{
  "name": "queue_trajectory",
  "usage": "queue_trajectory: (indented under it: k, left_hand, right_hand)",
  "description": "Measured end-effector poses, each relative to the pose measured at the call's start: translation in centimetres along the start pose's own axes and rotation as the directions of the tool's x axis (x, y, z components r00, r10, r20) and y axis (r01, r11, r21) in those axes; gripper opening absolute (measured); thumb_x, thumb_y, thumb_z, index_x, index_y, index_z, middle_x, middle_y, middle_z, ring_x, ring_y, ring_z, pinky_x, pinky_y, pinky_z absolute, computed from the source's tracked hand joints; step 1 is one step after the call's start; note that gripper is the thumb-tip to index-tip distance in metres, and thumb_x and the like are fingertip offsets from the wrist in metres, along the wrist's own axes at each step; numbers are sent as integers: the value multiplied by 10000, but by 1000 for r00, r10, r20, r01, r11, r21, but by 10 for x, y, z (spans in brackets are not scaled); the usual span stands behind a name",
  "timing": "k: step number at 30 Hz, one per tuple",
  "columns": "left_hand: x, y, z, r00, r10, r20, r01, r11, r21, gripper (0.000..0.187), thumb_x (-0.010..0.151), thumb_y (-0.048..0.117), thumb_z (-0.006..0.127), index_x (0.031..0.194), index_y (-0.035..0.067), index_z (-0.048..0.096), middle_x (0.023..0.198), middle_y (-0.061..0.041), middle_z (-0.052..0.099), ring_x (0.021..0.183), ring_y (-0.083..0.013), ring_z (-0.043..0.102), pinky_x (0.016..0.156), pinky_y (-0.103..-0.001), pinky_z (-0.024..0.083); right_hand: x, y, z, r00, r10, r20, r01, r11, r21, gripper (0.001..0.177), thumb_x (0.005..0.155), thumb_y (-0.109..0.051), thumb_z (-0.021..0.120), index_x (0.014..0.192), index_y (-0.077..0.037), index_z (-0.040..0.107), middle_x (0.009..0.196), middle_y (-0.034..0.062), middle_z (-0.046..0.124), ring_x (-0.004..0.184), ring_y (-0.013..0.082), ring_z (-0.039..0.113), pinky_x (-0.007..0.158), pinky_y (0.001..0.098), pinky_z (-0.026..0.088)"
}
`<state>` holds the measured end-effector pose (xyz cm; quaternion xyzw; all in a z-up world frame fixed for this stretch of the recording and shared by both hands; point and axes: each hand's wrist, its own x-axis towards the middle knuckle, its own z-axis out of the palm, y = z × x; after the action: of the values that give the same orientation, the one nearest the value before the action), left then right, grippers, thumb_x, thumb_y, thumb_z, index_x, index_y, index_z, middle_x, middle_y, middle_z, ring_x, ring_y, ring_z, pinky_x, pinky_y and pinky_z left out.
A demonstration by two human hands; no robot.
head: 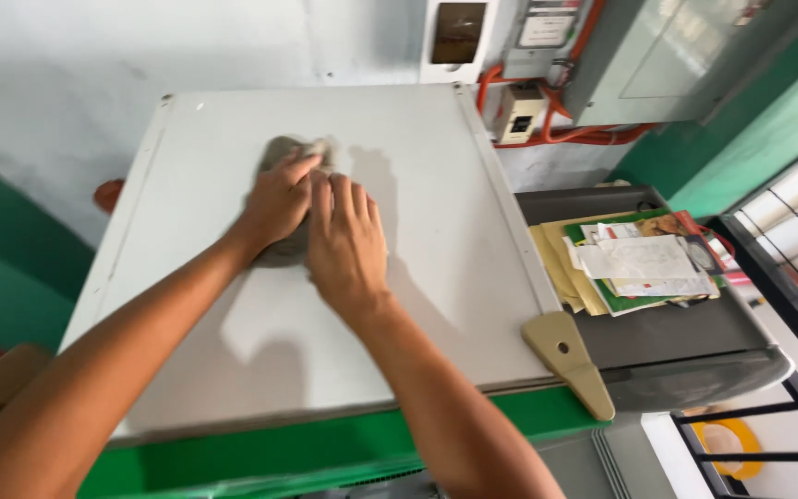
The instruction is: Wiping down the top of a beverage cooler and emptying food items from the shelves.
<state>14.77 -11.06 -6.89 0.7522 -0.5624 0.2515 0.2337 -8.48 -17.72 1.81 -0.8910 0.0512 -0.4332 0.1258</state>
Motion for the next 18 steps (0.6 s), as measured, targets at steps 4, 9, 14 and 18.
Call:
queue_trajectory:
  k: [4,9,14,18]
  left_hand:
    - [-1,124,-116,760,-577,298,554,337,-761,483,954,161,432,1415,137,573,1382,-164,642,1322,-362,576,1070,-412,452]
    - [-35,153,-150,611,-756,234,787,547,-285,453,980,97,489,1432,65,513,1222,-250,694,1171,-407,657,1000,-438,522]
    - [-54,124,-160,892,-366,-265,384,923,18,504,858,-6,588,1359,-32,547,1195,-254,695,1110,-420,622,985,-467,503]
    - [-67,100,-179,915,-262,-308,353,890,289,405,817,7,650,1221,-31,654,1059,-190,738,1030,-341,652,953,-467,500]
  right_hand:
    - [-1,-14,-10,989,-61,137,33,979,200,653,881,-61,591,1504,8,406,1401,213,517,1309,398,508,1123,523,448]
    - [-1,-31,-5,817,-27,576,74,996,-58,938,844,-379,696,1633,-232,210,1643,226,198,1520,454,202,1147,610,236]
    - [38,4,44,778,39,627,84,983,-166,818,917,-608,547,1603,-258,272,1679,241,93,1539,445,128,1194,576,235]
    - [84,41,77,745,259,615,-37,937,-348,878,906,-816,338,1594,-270,327,1696,226,33,1559,449,26,1222,616,147]
